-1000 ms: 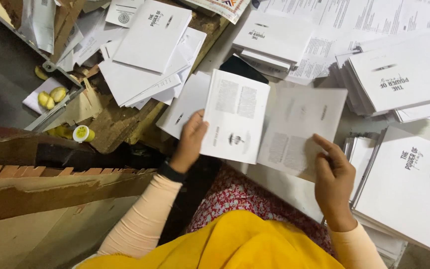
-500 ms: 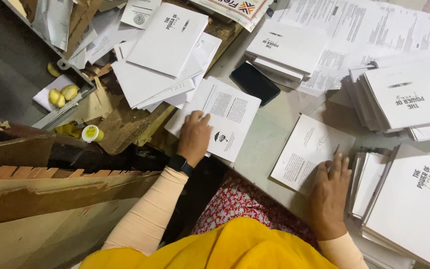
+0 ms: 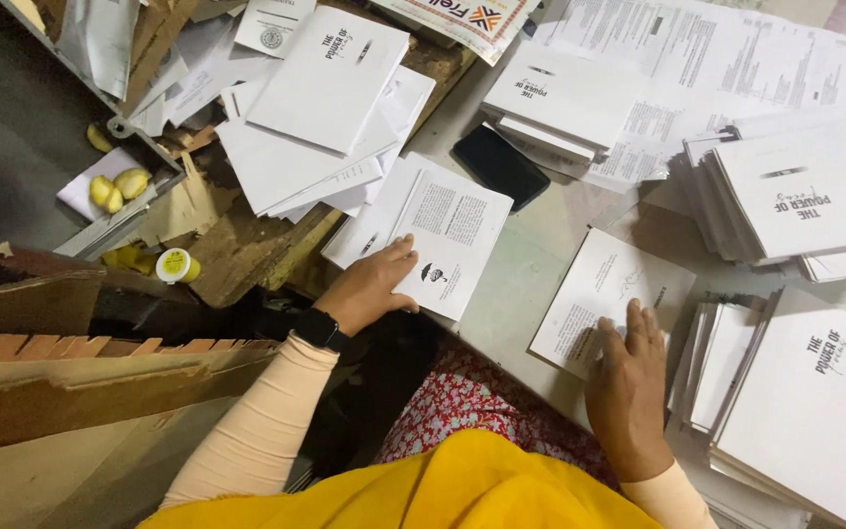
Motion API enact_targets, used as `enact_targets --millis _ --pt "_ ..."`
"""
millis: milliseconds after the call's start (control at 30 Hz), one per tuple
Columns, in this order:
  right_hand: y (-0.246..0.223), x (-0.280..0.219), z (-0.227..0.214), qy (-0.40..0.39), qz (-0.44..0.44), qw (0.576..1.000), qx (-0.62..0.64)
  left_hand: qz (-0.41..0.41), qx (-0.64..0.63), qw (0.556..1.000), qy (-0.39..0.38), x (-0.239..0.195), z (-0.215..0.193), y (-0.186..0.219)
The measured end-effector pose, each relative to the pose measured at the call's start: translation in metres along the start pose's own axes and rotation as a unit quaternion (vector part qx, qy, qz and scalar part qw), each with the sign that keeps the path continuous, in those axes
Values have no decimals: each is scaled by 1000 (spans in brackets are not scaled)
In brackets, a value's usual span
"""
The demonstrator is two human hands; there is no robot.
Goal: Inspecting and stacking printed booklets on a workbench in a print shop.
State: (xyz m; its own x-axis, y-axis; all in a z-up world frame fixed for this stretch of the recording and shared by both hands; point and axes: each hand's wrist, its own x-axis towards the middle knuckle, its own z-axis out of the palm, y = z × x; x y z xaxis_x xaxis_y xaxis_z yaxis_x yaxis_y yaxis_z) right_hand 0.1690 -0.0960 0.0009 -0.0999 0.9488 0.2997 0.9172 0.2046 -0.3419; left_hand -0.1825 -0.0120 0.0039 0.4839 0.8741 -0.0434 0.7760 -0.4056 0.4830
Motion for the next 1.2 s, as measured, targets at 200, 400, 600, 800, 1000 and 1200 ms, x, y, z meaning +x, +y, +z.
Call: enact_targets --millis 200,400,600,800,1000,1200 --pt "-27 13 -20 -64 39 985 158 29 -12 999 7 -3 -9 -2" --pt "-46 44 15 -194 245 833 456 -67 -14 994 84 -7 20 -27" --pt "-81 69 15 -242 282 759 535 -20 -13 1000 -8 -11 -5 -4" --pt "-100 83 10 -240 333 717 564 20 21 1000 -5 -8 -5 -3" --pt "-88 82 33 -211 325 706 593 9 69 991 115 -9 24 -16" --pt "-82 78 40 -196 314 724 583 -75 -114 935 326 -17 34 18"
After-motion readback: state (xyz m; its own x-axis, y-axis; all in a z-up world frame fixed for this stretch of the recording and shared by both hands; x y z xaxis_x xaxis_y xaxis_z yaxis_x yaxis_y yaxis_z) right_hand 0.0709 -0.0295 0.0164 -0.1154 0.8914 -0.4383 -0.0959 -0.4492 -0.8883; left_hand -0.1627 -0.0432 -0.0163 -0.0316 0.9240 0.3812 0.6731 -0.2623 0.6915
